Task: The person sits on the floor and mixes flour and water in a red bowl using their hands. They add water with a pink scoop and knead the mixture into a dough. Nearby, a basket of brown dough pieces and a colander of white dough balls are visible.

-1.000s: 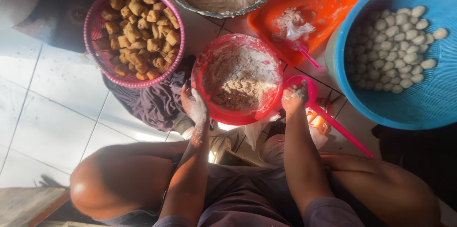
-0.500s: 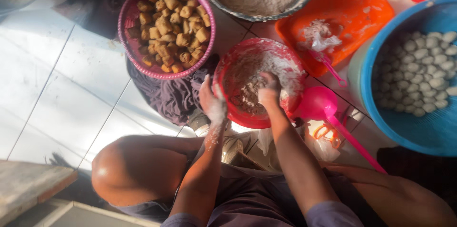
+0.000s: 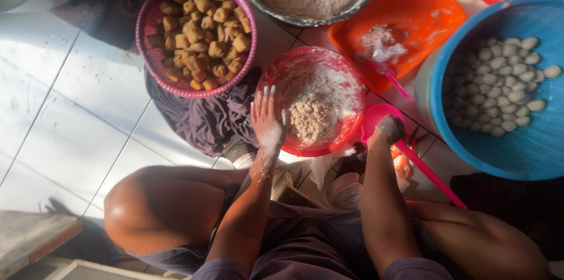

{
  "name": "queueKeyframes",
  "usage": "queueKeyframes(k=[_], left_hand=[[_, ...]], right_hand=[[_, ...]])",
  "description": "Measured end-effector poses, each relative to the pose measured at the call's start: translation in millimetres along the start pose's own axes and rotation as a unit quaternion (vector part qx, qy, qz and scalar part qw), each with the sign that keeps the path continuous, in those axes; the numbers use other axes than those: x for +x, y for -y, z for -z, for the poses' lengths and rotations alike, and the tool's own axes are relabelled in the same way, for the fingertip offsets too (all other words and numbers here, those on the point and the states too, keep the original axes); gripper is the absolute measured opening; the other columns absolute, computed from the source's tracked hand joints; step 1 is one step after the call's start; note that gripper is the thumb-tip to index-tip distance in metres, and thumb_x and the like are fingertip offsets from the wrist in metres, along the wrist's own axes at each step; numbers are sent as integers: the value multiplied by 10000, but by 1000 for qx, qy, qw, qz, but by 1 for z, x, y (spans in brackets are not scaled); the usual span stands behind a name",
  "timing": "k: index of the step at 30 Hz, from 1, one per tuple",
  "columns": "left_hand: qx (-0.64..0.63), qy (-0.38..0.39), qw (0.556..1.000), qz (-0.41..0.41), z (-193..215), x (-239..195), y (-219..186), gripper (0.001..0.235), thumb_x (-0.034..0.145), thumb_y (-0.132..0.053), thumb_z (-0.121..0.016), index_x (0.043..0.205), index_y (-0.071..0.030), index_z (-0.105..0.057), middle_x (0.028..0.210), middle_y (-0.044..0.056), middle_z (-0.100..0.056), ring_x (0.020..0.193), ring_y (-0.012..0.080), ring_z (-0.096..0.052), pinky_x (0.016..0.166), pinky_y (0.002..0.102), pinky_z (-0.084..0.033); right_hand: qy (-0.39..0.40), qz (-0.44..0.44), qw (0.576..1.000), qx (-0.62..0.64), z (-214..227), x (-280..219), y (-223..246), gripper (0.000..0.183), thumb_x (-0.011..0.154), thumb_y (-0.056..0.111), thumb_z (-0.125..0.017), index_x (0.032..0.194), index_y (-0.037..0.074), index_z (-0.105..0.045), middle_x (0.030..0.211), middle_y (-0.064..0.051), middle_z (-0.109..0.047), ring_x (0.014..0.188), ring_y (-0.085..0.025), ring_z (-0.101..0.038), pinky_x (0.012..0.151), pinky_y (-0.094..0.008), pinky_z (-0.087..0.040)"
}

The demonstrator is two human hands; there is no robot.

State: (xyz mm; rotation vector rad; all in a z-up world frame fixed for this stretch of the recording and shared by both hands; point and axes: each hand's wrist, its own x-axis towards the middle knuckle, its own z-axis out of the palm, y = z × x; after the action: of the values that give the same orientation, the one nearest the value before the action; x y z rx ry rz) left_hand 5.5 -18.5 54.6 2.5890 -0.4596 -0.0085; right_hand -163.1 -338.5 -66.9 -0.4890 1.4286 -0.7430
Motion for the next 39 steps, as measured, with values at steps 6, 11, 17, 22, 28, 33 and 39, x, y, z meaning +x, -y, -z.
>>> queueKeyframes(k=[6,11,17,22,28,33,39], left_hand=[[-10,4,1000,0,-7,-6,5,611,1062,-295,-554,1627,-148,-374,1653,58,-435,1570,270,-343,1294,478,-203],[-25,-2,1000,-4,-10,-5,5,618,1037,-309,-574,1590,-106,-387,1605,109,-458,1524,289,-364,1265,497,-213],[-51,-11,998,22,-6,-4,7,622,1018,-281,-594,1579,-88,-407,1559,152,-498,1513,321,-380,1243,493,-248],[-53,-15,998,26,-10,-10,13,607,1021,-246,-605,1576,-87,-417,1567,148,-490,1521,324,-385,1253,496,-257],[-65,-44,993,87,-26,-12,31,629,986,-263,-611,1545,-49,-422,1541,193,-487,1458,374,-406,1199,481,-300],[-192,29,926,323,-38,-16,57,497,1006,-361,-558,1398,-57,-523,1208,201,-661,1161,355,-642,1033,455,-478],[-145,54,937,314,-44,-20,60,418,1042,-358,-488,1327,-61,-564,1188,242,-650,1122,423,-609,946,513,-459]], right_hand=[[178,-173,947,203,0,-34,22,450,809,284,-596,474,217,-303,446,48,-279,353,-133,-269,352,-290,-273],[312,-202,878,300,-64,-113,-26,417,1049,260,-569,679,178,-393,599,37,-350,527,-100,-331,507,-264,-315],[337,290,713,-543,-79,-161,-79,152,766,100,-756,917,93,-760,927,-104,-730,813,-224,-693,754,-336,-563],[322,176,906,-212,-45,-103,-68,134,916,-22,-714,1044,16,-718,943,-122,-736,789,-190,-729,698,-320,-635],[26,103,994,-20,7,-15,-21,222,947,118,-689,1129,1,-636,1047,-120,-694,845,-198,-642,729,-343,-541],[70,-95,986,119,15,9,-17,408,976,233,-602,1298,-16,-574,1261,-136,-630,1107,-245,-589,948,-394,-489],[47,-144,985,82,20,34,-17,468,1009,289,-514,1378,4,-546,1309,-116,-608,1202,-256,-578,1077,-404,-476]])
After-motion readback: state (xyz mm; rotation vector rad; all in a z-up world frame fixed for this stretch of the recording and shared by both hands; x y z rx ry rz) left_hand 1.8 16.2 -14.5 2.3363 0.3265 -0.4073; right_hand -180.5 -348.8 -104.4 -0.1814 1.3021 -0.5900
